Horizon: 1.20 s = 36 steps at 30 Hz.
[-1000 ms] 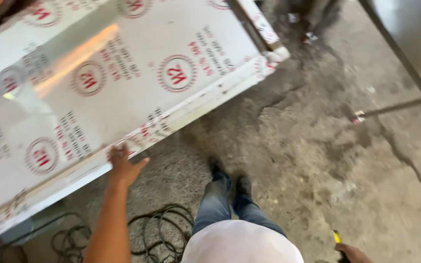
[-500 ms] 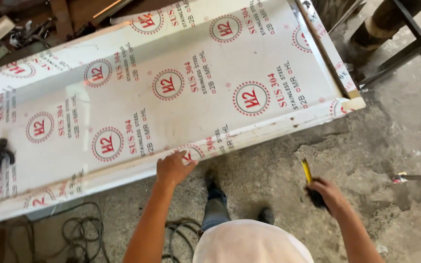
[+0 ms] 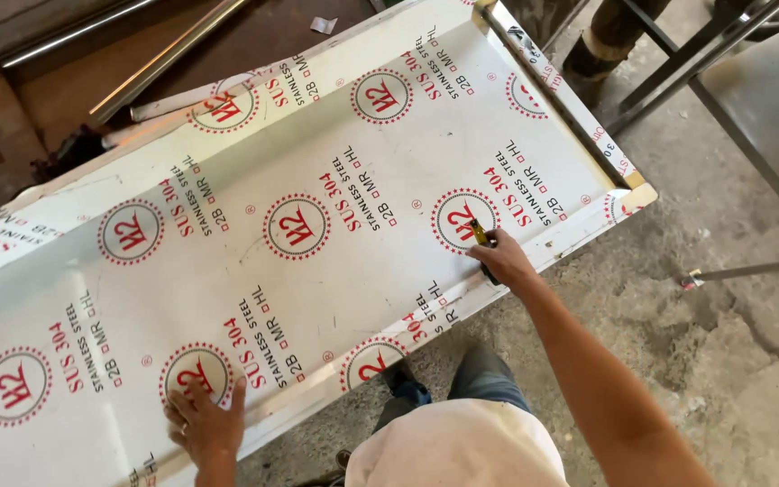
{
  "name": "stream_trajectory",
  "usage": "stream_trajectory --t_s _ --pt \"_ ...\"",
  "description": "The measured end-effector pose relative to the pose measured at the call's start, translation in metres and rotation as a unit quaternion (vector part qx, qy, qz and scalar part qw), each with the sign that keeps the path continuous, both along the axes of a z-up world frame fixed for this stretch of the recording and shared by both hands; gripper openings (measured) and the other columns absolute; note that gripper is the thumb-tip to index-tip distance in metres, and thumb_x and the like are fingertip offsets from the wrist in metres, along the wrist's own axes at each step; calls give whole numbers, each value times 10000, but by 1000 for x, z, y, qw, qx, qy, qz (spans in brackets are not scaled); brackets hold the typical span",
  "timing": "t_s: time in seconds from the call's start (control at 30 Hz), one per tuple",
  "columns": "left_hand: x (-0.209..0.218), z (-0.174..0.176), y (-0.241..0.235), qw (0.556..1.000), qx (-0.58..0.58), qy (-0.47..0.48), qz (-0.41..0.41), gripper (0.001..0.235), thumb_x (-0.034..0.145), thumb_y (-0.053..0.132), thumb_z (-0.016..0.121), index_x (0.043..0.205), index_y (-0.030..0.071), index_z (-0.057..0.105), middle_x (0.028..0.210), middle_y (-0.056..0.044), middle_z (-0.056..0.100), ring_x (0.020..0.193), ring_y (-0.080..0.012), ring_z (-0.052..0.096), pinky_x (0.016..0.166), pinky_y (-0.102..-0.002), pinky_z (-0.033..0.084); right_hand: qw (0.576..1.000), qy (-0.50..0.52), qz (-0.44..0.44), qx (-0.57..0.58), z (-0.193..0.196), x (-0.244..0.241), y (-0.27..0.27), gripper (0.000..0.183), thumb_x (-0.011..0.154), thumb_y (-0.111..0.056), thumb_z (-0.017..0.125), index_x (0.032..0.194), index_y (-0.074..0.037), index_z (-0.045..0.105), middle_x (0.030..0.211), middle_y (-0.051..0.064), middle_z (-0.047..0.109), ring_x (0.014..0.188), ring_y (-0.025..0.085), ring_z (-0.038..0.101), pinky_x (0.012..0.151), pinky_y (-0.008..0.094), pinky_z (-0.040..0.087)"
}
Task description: Measuring and inspecting stainless steel sheets on a fabrication floor.
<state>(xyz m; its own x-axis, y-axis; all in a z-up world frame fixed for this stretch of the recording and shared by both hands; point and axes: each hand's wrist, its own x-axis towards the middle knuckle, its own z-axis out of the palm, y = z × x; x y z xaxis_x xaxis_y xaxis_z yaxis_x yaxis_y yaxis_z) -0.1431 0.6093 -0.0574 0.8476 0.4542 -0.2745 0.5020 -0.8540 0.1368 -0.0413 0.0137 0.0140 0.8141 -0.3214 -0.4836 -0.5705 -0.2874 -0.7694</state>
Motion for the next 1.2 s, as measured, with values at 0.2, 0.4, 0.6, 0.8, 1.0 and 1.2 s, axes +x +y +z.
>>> stream_trajectory --t_s 0.2,0.4,0.6,0.8,1.0,1.2 --pt "2 -36 -5 996 47 -72 13 1145 812 887 342 1635 124 115 1688 -270 13 1541 -475 -53 1158 -741 31 989 -96 18 -115 -34 -10 -6 585 776 -375 807 1137 55 643 918 163 708 813 231 670 743 369 539" --pt "-9 -78 0 984 66 -164 7 1109 896 804 508 1727 157 161 1733 -294 65 1646 -541 26 1268 -767 161 996 -40 -60 44 -4 -10 -2 501 802 -296 749 1176 21 649 860 169 714 710 197 674 652 335 550" --pt "-5 -120 23 968 14 -252 -13 1171 890 728 612 1772 117 140 1749 -370 54 1620 -572 87 1231 -732 314 969 -131 -139 159 -27 -23 -7 464 849 -218 703 1231 29 611 947 124 727 797 169 710 712 297 571" --pt "-8 -121 26 970 -2 -245 -11 1172 928 721 599 1786 80 123 1736 -369 43 1625 -550 84 1220 -654 368 951 -163 -170 202 -37 -26 -8 457 875 -194 664 1255 47 584 1003 139 719 841 200 712 767 322 591" --pt "-9 -89 8 975 41 -218 -4 1172 874 769 573 1744 64 226 1756 -352 89 1616 -560 46 1279 -744 140 949 -184 -175 187 -40 -27 -6 460 873 -212 663 1254 35 588 982 130 720 817 199 721 738 319 589" --pt "-9 -65 0 978 48 -202 -2 1159 885 834 482 1678 9 295 1727 -378 126 1590 -579 31 1231 -762 110 944 -201 -182 190 -46 -27 -4 440 883 -213 665 1246 25 589 961 118 716 794 194 712 711 314 583"
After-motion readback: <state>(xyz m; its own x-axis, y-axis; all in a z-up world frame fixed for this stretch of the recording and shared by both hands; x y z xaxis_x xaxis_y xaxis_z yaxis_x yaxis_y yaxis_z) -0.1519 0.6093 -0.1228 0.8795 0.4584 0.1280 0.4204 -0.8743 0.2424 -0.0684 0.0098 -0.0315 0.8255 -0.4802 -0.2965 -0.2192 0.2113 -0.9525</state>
